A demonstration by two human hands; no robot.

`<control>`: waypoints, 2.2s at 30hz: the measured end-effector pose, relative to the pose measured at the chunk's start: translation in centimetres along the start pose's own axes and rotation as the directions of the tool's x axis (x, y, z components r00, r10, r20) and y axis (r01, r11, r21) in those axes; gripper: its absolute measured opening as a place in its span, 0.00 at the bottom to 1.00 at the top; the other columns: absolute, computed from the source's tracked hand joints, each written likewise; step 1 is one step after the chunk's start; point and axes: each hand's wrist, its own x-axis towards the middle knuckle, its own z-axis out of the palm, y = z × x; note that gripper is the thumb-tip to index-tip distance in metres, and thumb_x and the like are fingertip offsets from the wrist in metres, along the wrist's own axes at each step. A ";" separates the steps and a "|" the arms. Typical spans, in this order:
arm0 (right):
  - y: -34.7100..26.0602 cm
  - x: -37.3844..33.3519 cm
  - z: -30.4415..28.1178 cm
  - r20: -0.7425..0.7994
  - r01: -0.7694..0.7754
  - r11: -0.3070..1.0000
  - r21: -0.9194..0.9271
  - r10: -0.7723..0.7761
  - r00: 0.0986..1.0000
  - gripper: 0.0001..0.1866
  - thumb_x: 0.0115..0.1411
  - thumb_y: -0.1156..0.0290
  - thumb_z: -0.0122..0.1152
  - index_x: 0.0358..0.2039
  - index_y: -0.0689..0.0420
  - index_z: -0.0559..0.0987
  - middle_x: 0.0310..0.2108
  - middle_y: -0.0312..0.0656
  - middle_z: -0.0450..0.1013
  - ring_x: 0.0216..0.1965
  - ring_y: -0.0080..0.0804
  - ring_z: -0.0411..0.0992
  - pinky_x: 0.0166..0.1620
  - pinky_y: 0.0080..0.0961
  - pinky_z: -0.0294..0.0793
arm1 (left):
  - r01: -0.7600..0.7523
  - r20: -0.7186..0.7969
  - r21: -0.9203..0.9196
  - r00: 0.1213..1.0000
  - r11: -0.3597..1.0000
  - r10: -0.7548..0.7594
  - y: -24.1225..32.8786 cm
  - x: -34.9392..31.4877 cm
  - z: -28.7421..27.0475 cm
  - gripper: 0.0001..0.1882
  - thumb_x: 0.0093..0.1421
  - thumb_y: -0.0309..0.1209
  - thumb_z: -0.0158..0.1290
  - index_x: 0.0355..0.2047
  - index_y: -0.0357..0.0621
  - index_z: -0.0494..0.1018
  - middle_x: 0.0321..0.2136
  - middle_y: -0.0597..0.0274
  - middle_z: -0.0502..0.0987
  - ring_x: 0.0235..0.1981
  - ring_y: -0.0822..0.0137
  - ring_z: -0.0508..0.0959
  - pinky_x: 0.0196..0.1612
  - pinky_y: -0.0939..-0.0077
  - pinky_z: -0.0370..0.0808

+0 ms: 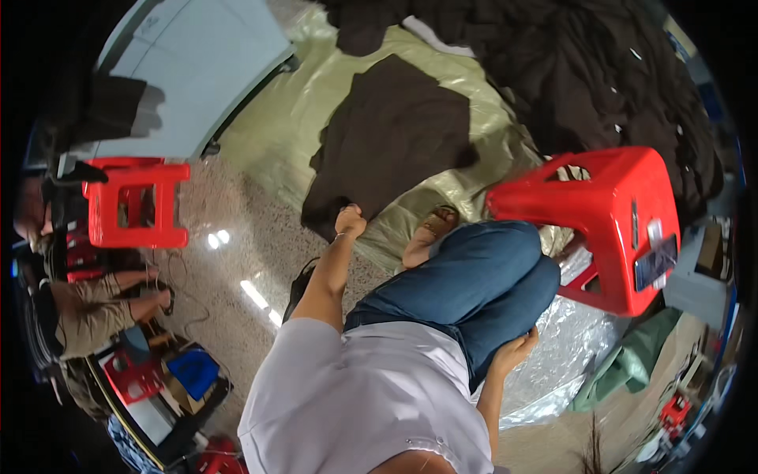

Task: Inspecting and handling pieces of brown fabric in a sewing factory setting.

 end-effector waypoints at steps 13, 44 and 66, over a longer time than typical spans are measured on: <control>-1.7 0.1 -0.3 -0.055 -0.053 0.997 -0.063 0.049 0.997 0.20 0.63 0.77 0.36 0.54 0.65 0.68 0.48 0.50 0.68 0.50 0.40 0.67 0.56 0.30 0.64 | 0.458 0.444 -0.888 0.821 -0.052 -0.360 -4.9 4.2 4.0 0.35 0.42 0.32 0.72 0.49 0.30 0.71 0.43 0.56 0.75 0.37 0.63 0.75 0.39 0.69 0.73; -25.3 2.1 -27.4 -0.046 0.134 0.268 0.954 -0.311 0.949 0.22 0.40 0.66 0.61 0.36 0.61 0.71 0.37 0.42 0.70 0.39 0.31 0.73 0.46 0.25 0.73 | -0.941 -0.753 -0.126 -0.115 -0.314 0.648 29.2 -36.8 -37.1 0.17 0.52 0.31 0.64 0.41 0.38 0.76 0.42 0.60 0.77 0.43 0.70 0.75 0.49 0.77 0.70; -3.6 3.7 -8.1 0.025 -0.028 0.921 0.389 0.020 0.999 0.17 0.62 0.60 0.57 0.40 0.63 0.78 0.36 0.52 0.76 0.40 0.46 0.75 0.45 0.32 0.72 | -0.875 -0.294 -0.310 0.461 0.372 0.837 23.5 -16.1 -9.5 0.14 0.48 0.12 0.51 0.35 0.37 0.74 0.36 0.53 0.73 0.35 0.53 0.77 0.40 0.69 0.74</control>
